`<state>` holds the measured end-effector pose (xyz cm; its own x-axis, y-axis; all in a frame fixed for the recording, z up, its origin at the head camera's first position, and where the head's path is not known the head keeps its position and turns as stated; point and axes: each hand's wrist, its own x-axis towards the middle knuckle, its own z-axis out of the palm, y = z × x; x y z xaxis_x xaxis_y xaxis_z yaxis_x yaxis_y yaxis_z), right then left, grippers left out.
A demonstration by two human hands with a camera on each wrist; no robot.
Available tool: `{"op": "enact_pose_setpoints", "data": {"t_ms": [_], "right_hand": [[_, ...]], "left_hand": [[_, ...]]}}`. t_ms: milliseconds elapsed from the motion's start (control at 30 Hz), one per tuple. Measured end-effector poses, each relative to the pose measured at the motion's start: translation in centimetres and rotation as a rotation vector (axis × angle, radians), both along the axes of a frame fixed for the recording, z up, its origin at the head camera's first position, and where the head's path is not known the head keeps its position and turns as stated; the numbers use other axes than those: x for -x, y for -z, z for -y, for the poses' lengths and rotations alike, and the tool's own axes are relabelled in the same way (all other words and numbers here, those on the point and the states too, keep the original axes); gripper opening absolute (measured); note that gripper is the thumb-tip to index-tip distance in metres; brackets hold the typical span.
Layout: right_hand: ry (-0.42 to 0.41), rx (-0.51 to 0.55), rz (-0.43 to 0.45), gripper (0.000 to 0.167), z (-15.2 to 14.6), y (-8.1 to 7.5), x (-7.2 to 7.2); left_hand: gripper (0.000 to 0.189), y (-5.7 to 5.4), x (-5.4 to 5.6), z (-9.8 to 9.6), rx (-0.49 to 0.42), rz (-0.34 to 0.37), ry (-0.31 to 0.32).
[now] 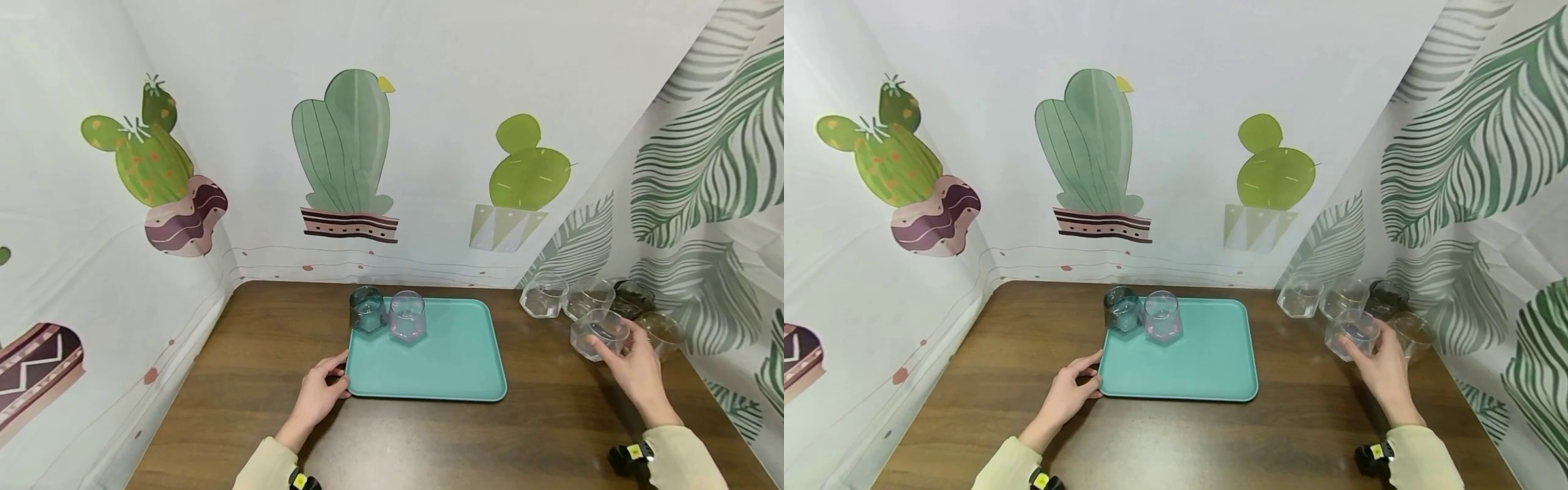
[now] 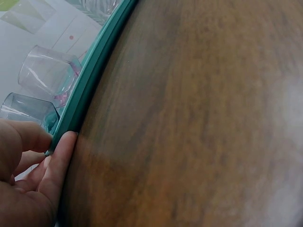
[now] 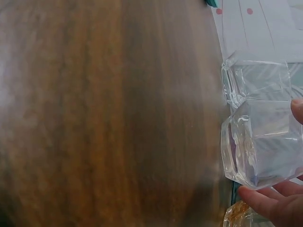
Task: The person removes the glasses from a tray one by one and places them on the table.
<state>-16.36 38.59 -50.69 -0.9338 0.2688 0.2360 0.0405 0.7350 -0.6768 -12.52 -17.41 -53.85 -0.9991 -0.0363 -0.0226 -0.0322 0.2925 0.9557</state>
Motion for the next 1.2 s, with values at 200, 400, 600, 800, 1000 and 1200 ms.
{"op": "enact_pose_setpoints", "data": {"t_ms": [200,400,600,800,1000,1200], "right_hand": [[0.002,-0.001,0.028,0.078,-0.4,-0.1,0.1],[0.005,-0.003,0.030,0.076,-0.6,-0.2,0.0],[0.015,-0.055,0.003,0.074,-0.7,-0.2,0.0],[0.019,-0.104,-0.033,0.077,-0.4,-0.7,-0.1],[0.045,-0.075,-0.065,0.077,0.2,-2.0,-0.6],[0.052,-0.063,-0.141,0.072,0.9,-3.3,-1.0]], "left_hand": [[0.049,0.1,0.0,0.0,-0.012,-0.006,0.000],[0.049,0.1,0.1,0.0,-0.015,-0.003,0.000],[0.050,0.0,0.0,0.0,-0.020,-0.001,0.003],[0.050,0.0,-0.1,0.0,-0.017,0.001,0.004],[0.050,0.0,-0.1,0.0,-0.021,-0.001,0.006],[0.050,0.0,-0.1,0.0,-0.021,0.002,0.005]]}}
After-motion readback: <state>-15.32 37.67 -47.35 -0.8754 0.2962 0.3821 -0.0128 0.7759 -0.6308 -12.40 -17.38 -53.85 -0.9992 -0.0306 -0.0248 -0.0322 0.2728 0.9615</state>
